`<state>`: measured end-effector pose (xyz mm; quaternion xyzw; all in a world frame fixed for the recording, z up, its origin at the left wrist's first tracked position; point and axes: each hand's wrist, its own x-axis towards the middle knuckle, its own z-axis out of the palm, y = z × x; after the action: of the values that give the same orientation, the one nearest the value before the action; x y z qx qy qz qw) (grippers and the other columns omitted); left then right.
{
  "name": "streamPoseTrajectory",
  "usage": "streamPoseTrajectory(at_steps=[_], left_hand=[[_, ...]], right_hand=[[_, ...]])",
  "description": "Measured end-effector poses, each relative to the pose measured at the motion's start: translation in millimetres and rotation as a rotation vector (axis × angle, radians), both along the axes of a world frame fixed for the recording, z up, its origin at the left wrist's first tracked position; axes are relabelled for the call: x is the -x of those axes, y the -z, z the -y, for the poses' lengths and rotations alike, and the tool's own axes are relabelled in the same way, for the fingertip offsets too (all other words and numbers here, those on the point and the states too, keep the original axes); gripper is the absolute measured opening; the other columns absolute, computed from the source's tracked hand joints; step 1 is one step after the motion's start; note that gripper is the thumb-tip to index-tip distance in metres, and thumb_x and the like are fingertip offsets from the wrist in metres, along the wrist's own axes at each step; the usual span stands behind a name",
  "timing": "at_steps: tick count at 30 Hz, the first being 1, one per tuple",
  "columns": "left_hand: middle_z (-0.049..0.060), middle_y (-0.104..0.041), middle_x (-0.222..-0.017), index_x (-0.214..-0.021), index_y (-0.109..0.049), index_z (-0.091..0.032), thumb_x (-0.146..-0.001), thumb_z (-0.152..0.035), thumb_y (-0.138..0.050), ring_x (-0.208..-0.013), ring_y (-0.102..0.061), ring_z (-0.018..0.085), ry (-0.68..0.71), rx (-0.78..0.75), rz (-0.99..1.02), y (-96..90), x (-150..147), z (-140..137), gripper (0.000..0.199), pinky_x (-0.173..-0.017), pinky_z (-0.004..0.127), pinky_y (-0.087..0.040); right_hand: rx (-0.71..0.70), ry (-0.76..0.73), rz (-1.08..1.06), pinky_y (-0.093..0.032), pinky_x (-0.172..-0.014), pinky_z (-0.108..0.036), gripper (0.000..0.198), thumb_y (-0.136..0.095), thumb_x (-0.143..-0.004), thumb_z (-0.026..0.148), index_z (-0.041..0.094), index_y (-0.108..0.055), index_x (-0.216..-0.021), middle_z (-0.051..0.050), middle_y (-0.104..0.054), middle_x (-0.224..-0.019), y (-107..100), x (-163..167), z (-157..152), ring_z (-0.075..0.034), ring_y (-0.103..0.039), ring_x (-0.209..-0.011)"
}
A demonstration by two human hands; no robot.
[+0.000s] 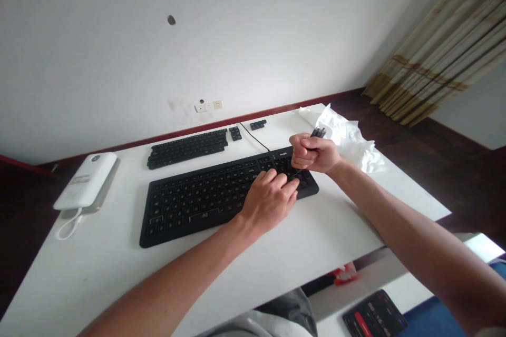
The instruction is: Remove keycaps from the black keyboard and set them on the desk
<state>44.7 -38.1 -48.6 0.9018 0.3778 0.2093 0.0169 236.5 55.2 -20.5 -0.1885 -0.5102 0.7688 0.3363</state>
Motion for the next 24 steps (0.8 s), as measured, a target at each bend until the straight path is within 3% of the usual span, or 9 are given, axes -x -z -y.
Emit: streamPoseTrajectory(at_steps=[6, 11, 15, 24], left_hand=[[0.006, -0.066, -0.089, -0.123, -0.071, -0.023, -0.104, -0.030, -0.053, -0.091, -0.057, 0.024, 0.001, 0.005, -0.006, -0.5, 0, -1, 0.027, -0.081, 0.040, -0.046], [0.007, -0.069, -0.095, -0.126, -0.069, -0.022, -0.104, -0.030, -0.051, -0.095, -0.058, 0.025, 0.017, 0.015, 0.003, -0.1, 2, -1, 0.029, -0.085, 0.041, -0.046], [0.008, -0.071, -0.108, -0.124, -0.069, -0.022, -0.104, -0.029, -0.052, -0.104, -0.058, 0.026, 0.014, 0.022, 0.005, 1.2, 2, -2, 0.028, -0.090, 0.043, -0.047], [0.007, -0.069, -0.090, -0.124, -0.071, -0.022, -0.104, -0.030, -0.052, -0.092, -0.058, 0.024, 0.012, 0.016, 0.014, 2.1, 1, -1, 0.028, -0.083, 0.041, -0.046]], right_hand=[[0.042, 0.152, 0.080, -0.023, -0.041, -0.021, 0.030, -0.066, -0.087, 0.040, 0.020, -0.053, -0.068, 0.013, -0.015, -0.045, -8, 8, 4, -0.006, -0.012, -0.039], [-0.114, 0.265, 0.278, -0.015, -0.043, -0.022, 0.029, -0.066, -0.092, 0.037, 0.016, -0.063, -0.072, 0.009, -0.027, -0.048, -27, 32, 32, -0.006, -0.020, -0.044], [-0.233, 0.326, 0.451, -0.018, -0.042, -0.023, 0.028, -0.069, -0.091, 0.036, 0.016, -0.066, -0.072, 0.006, -0.038, -0.050, -32, 44, 47, -0.008, -0.029, -0.046], [-0.049, 0.181, 0.195, -0.018, -0.041, -0.020, 0.027, -0.068, -0.090, 0.035, 0.016, -0.062, -0.071, 0.011, -0.023, -0.046, -22, 19, 19, -0.005, -0.016, -0.041]])
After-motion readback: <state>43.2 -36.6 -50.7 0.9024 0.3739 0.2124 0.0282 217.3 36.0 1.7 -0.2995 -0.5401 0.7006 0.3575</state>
